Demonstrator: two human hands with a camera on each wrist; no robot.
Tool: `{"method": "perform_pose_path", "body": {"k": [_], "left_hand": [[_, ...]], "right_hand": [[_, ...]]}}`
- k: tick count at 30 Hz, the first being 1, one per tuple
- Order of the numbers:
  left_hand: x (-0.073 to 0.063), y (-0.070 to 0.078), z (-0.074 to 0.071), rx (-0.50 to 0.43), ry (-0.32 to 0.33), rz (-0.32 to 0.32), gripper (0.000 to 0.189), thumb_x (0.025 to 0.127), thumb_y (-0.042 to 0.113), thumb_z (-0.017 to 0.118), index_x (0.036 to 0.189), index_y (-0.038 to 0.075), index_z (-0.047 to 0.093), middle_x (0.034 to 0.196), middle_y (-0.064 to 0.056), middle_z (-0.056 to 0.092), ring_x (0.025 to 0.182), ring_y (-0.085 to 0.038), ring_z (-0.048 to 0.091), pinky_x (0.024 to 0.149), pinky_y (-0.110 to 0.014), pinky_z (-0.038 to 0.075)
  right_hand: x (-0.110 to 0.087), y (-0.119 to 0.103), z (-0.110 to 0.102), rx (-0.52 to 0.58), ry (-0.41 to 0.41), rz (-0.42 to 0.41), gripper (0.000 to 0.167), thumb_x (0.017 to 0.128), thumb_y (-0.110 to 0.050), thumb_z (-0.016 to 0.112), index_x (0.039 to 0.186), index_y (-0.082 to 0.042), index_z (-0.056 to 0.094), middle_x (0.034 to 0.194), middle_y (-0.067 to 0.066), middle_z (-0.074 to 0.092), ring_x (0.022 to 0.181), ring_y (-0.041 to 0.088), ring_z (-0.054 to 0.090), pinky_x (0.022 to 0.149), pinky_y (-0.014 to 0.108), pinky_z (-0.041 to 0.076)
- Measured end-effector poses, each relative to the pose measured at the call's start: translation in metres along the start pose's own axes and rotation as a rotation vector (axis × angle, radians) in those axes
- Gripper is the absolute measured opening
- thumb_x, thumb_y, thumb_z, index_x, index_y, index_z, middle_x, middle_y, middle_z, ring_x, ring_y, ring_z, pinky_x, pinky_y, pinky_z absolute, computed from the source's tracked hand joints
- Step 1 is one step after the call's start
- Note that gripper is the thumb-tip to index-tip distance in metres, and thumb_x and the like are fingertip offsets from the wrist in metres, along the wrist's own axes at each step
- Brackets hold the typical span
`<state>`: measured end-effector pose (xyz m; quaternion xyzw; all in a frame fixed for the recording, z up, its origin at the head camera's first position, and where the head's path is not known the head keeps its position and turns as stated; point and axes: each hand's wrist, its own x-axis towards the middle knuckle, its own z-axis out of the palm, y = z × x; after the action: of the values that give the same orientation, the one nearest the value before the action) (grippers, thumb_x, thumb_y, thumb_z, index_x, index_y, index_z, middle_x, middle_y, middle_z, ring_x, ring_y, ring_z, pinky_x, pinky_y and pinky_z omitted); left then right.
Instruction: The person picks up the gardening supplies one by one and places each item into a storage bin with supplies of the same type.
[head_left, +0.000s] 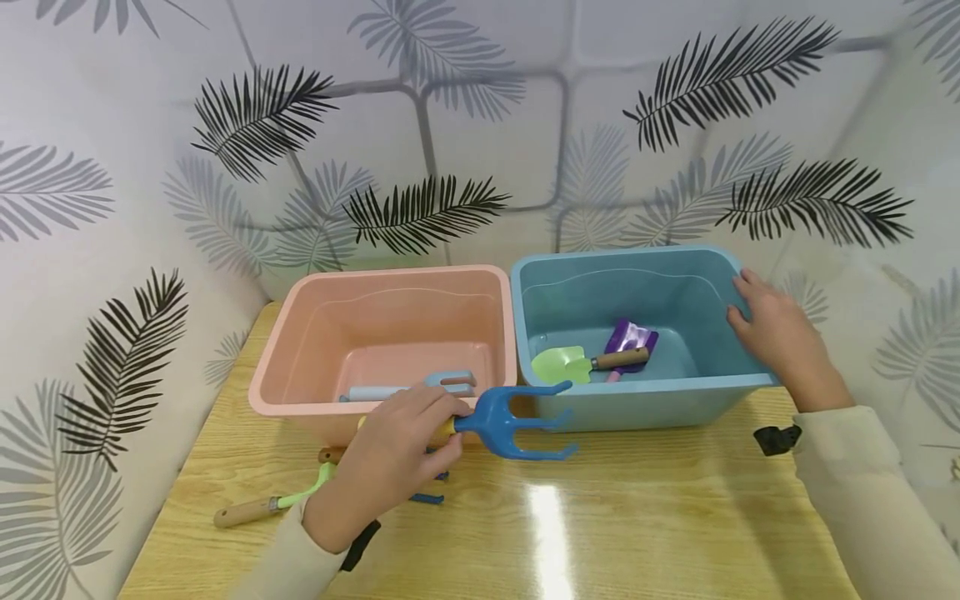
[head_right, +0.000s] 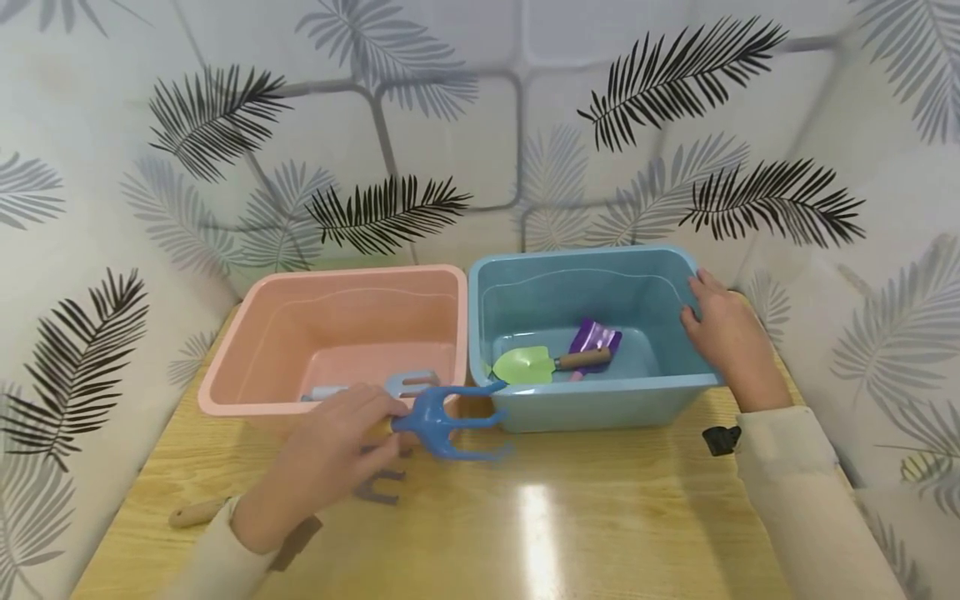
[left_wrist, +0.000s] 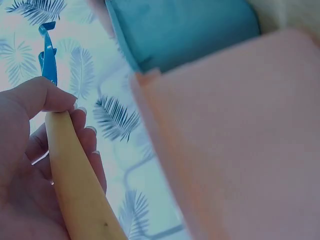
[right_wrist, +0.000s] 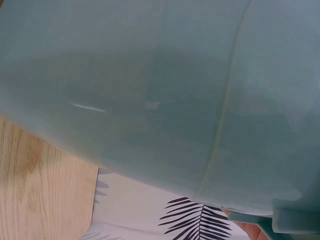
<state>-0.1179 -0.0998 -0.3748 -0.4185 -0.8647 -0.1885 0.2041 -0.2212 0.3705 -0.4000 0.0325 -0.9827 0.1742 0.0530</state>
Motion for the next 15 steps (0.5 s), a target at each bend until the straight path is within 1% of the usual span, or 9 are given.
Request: {"method": "perform_pose_path", "body": {"k": [2, 4, 7, 9, 12, 14, 15], "left_hand": [[0.004, -0.005, -0.008, 0.022, -0.005, -0.008, 0.021, 0.080, 0.017, 0.063, 0.100, 0.011, 0.063, 0.093, 0.004, 0.060, 0.076, -0.011, 0.049, 0.065, -0.027, 0.044], [0.007, -0.013, -0.014, 0.045, -0.002, -0.013, 0.021, 0.081, 0.018, 0.063, 0.100, 0.010, 0.064, 0.092, 0.003, 0.061, 0.080, -0.012, 0.052, 0.069, -0.029, 0.046], [0.010, -0.027, -0.021, 0.061, 0.014, -0.020, 0.019, 0.082, 0.019, 0.062, 0.099, 0.010, 0.064, 0.090, 0.003, 0.061, 0.080, -0.012, 0.053, 0.073, -0.031, 0.047], [0.011, -0.036, -0.025, 0.065, 0.019, -0.028, 0.021, 0.083, 0.020, 0.062, 0.100, 0.010, 0.063, 0.093, 0.002, 0.062, 0.083, -0.013, 0.055, 0.076, -0.032, 0.048], [0.014, -0.048, -0.033, 0.072, 0.011, -0.032, 0.022, 0.083, 0.021, 0.063, 0.102, 0.009, 0.062, 0.094, 0.001, 0.061, 0.083, -0.013, 0.054, 0.074, -0.029, 0.049], [0.017, -0.054, -0.038, 0.078, 0.014, -0.022, 0.021, 0.083, 0.020, 0.063, 0.101, 0.008, 0.061, 0.093, 0.001, 0.060, 0.083, -0.013, 0.053, 0.074, -0.028, 0.049], [0.020, -0.057, -0.041, 0.081, 0.021, -0.010, 0.021, 0.083, 0.018, 0.064, 0.100, 0.008, 0.061, 0.092, 0.001, 0.059, 0.080, -0.013, 0.053, 0.073, -0.028, 0.048]], "right_hand": [[0.000, 0.001, 0.000, -0.002, 0.004, -0.002, 0.053, 0.093, -0.011, 0.048, 0.138, 0.012, 0.031, 0.145, 0.029, 0.023, 0.123, 0.052, 0.030, 0.097, 0.064, 0.025], [0.001, 0.001, 0.000, -0.002, 0.007, -0.005, 0.053, 0.093, -0.010, 0.049, 0.138, 0.012, 0.031, 0.145, 0.029, 0.024, 0.123, 0.052, 0.030, 0.096, 0.064, 0.025], [0.001, 0.002, 0.000, -0.006, 0.007, -0.009, 0.053, 0.092, -0.010, 0.049, 0.137, 0.012, 0.032, 0.144, 0.029, 0.024, 0.123, 0.052, 0.030, 0.097, 0.063, 0.025], [0.001, 0.002, 0.000, -0.006, 0.006, -0.009, 0.053, 0.092, -0.011, 0.049, 0.137, 0.012, 0.032, 0.144, 0.029, 0.024, 0.123, 0.052, 0.030, 0.097, 0.063, 0.025], [0.001, 0.002, 0.001, -0.008, 0.010, -0.013, 0.053, 0.092, -0.010, 0.050, 0.137, 0.012, 0.032, 0.144, 0.029, 0.025, 0.123, 0.052, 0.029, 0.097, 0.063, 0.025], [0.001, 0.002, 0.001, -0.009, 0.016, -0.015, 0.053, 0.092, -0.010, 0.050, 0.136, 0.013, 0.033, 0.144, 0.029, 0.025, 0.123, 0.052, 0.030, 0.097, 0.063, 0.025], [0.001, 0.002, 0.002, -0.010, 0.020, -0.017, 0.053, 0.091, -0.009, 0.050, 0.136, 0.013, 0.033, 0.143, 0.030, 0.026, 0.123, 0.052, 0.030, 0.097, 0.063, 0.025]]}}
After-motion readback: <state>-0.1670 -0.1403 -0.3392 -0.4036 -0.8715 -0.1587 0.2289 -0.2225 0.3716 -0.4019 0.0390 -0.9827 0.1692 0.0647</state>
